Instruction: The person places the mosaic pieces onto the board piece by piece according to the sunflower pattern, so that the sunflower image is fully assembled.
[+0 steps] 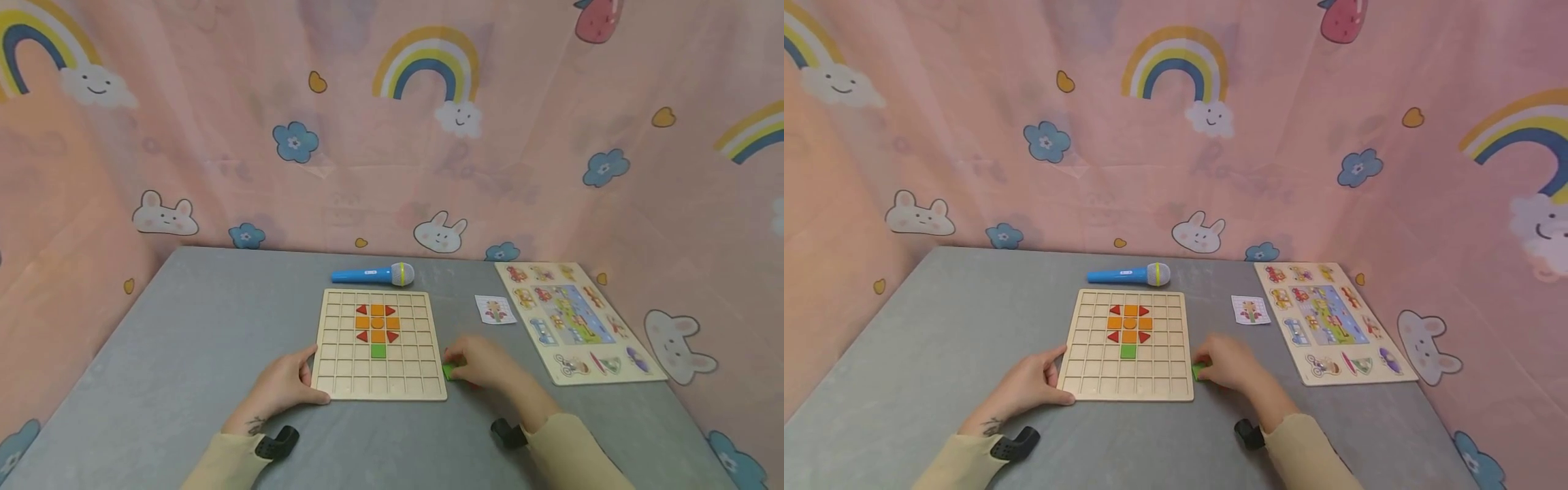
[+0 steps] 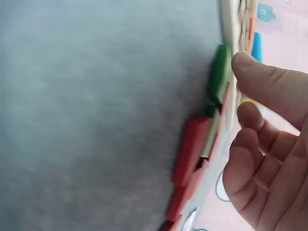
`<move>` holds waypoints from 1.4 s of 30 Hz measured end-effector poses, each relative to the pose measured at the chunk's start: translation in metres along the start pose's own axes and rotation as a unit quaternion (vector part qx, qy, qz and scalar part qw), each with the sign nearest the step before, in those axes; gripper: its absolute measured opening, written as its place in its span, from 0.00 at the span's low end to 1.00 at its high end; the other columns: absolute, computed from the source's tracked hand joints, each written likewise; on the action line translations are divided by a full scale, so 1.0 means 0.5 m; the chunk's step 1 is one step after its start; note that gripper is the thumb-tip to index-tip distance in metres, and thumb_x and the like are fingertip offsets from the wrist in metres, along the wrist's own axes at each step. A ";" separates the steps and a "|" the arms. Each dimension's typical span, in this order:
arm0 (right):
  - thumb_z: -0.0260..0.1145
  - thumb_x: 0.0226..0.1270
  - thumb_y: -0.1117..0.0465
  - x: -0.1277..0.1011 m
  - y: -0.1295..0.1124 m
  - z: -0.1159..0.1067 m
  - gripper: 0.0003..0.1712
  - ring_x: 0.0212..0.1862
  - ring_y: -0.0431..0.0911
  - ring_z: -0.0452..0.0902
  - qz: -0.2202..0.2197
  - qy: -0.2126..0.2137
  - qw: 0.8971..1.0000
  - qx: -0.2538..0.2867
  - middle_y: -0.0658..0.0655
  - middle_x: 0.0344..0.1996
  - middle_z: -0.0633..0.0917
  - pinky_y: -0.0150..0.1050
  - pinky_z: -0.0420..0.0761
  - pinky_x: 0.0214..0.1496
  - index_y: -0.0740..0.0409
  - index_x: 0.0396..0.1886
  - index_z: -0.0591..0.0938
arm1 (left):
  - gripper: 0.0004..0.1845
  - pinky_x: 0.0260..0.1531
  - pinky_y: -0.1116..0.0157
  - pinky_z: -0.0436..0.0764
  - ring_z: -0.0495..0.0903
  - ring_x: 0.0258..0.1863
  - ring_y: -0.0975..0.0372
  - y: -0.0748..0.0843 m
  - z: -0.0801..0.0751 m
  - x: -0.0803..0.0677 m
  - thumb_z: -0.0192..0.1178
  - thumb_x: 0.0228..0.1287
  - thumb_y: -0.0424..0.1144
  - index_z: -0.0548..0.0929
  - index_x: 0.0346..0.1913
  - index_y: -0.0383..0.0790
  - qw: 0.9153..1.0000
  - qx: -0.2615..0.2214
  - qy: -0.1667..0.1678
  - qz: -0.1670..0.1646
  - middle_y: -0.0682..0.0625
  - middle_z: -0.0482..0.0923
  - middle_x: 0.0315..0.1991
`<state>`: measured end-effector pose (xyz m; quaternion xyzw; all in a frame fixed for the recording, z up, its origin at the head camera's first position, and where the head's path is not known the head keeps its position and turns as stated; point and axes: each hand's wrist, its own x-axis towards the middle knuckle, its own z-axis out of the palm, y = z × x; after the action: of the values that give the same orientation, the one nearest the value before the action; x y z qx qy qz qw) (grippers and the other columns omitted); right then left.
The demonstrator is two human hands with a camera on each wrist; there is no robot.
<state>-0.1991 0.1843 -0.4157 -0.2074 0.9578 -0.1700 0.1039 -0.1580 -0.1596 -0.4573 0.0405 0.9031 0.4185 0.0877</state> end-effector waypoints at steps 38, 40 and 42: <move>0.66 0.54 0.70 0.085 -0.188 0.095 0.04 0.12 0.40 0.68 0.161 0.028 0.920 0.355 0.53 0.13 0.76 0.29 0.71 0.16 0.65 0.23 0.80 | 0.54 0.16 0.68 0.63 0.66 0.15 0.63 -0.004 0.000 0.001 0.79 0.28 0.42 0.66 0.66 0.35 1.000 0.006 0.001 0.005 0.53 0.70 0.15; 0.66 0.55 0.70 0.085 -0.190 0.097 0.04 0.11 0.40 0.66 0.164 0.028 0.918 0.360 0.52 0.12 0.75 0.29 0.68 0.14 0.65 0.23 0.79 | 0.54 0.16 0.68 0.63 0.66 0.15 0.63 -0.004 0.000 0.001 0.79 0.28 0.42 0.66 0.66 0.35 1.000 0.006 0.002 0.006 0.53 0.70 0.15; 0.66 0.54 0.69 0.086 -0.187 0.096 0.03 0.12 0.40 0.65 0.159 0.034 0.924 0.346 0.52 0.12 0.74 0.29 0.65 0.14 0.63 0.24 0.79 | 0.54 0.16 0.68 0.63 0.66 0.15 0.63 -0.004 0.000 0.001 0.79 0.28 0.42 0.66 0.66 0.35 1.000 0.006 0.002 0.006 0.53 0.70 0.15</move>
<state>-0.1906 0.0720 -0.4309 0.0020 0.8626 -0.4791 0.1624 -0.1583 -0.1609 -0.4591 0.0459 0.9056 0.4133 0.0832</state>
